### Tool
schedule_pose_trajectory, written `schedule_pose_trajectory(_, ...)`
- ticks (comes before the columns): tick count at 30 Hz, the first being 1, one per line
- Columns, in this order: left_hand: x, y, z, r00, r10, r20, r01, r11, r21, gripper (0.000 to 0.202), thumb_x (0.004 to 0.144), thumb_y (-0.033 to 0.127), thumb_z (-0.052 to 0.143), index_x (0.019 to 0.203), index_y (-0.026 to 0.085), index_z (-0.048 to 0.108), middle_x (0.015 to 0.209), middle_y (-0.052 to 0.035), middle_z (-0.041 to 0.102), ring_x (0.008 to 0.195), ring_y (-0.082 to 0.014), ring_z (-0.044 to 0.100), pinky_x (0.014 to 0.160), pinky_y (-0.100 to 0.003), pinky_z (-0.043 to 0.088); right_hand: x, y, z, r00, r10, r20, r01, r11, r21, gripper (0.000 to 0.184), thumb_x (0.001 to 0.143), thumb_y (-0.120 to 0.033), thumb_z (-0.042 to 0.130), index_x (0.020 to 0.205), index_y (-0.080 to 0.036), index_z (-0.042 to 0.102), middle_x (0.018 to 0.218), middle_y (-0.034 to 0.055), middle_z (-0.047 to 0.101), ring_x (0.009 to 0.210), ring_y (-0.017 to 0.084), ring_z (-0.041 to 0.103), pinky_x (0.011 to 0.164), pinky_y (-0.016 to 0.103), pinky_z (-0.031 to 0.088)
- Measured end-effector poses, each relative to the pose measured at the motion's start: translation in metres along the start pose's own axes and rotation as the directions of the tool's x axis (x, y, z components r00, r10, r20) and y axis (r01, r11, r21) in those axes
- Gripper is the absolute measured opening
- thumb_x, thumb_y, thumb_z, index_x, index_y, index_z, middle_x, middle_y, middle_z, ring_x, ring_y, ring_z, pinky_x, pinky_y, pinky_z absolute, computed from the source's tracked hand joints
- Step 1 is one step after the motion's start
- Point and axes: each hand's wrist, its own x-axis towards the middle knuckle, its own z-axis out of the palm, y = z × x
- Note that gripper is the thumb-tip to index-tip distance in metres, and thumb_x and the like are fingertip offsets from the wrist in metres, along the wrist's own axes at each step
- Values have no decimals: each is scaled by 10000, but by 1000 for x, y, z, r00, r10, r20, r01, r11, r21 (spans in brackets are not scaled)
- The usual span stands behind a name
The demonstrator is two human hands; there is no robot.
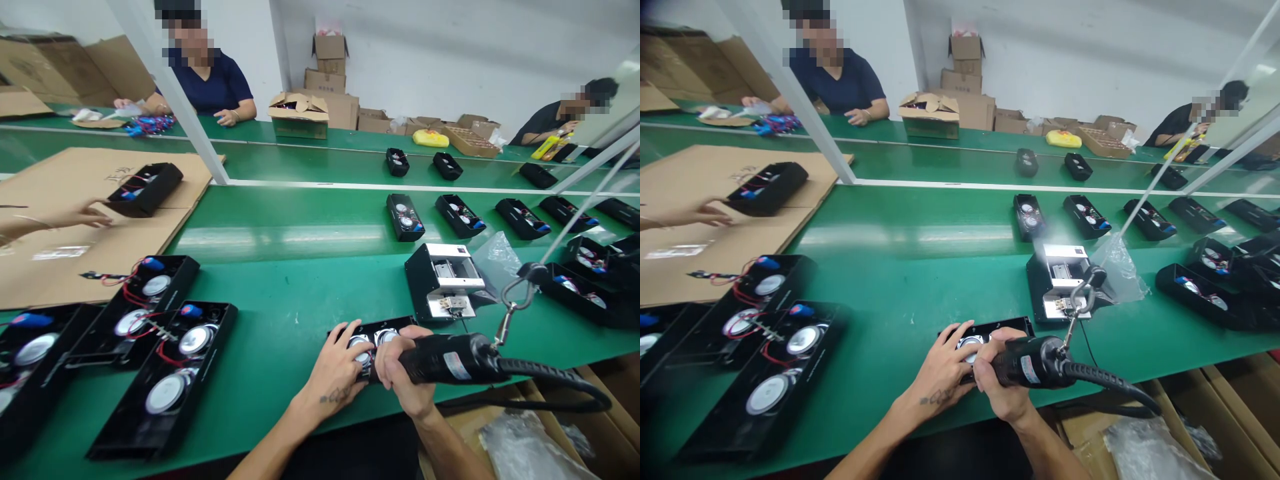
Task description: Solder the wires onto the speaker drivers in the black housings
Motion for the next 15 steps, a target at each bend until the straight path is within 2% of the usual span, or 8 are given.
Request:
schedule_pose_trajectory(7, -1, -1, 1, 1000, -5, 11, 5, 1000, 3, 257, 874, 474, 878, 1068, 306, 851, 1396, -12, 731, 1591, -405, 372, 1298, -612, 279, -4, -2, -3, 1000, 12, 8, -12, 1000, -7, 363, 1065, -223, 639, 1367, -367, 500, 650, -100, 569, 433, 129, 484, 444, 268, 450)
schedule_pose_trajectory(15, -1, 0, 2, 1000, -1, 15, 2, 1000, -10, 268, 873, 460, 880, 1091, 308, 846, 1396, -16, 733, 1580, -429, 392, 1295, -619, 276, -5, 0, -2, 999, 31, -9, -31, 1000, 0, 340, 1073, -234, 630, 1369, -343, 504, 641, -104, 554, 430, 118, 479, 469, 259, 459)
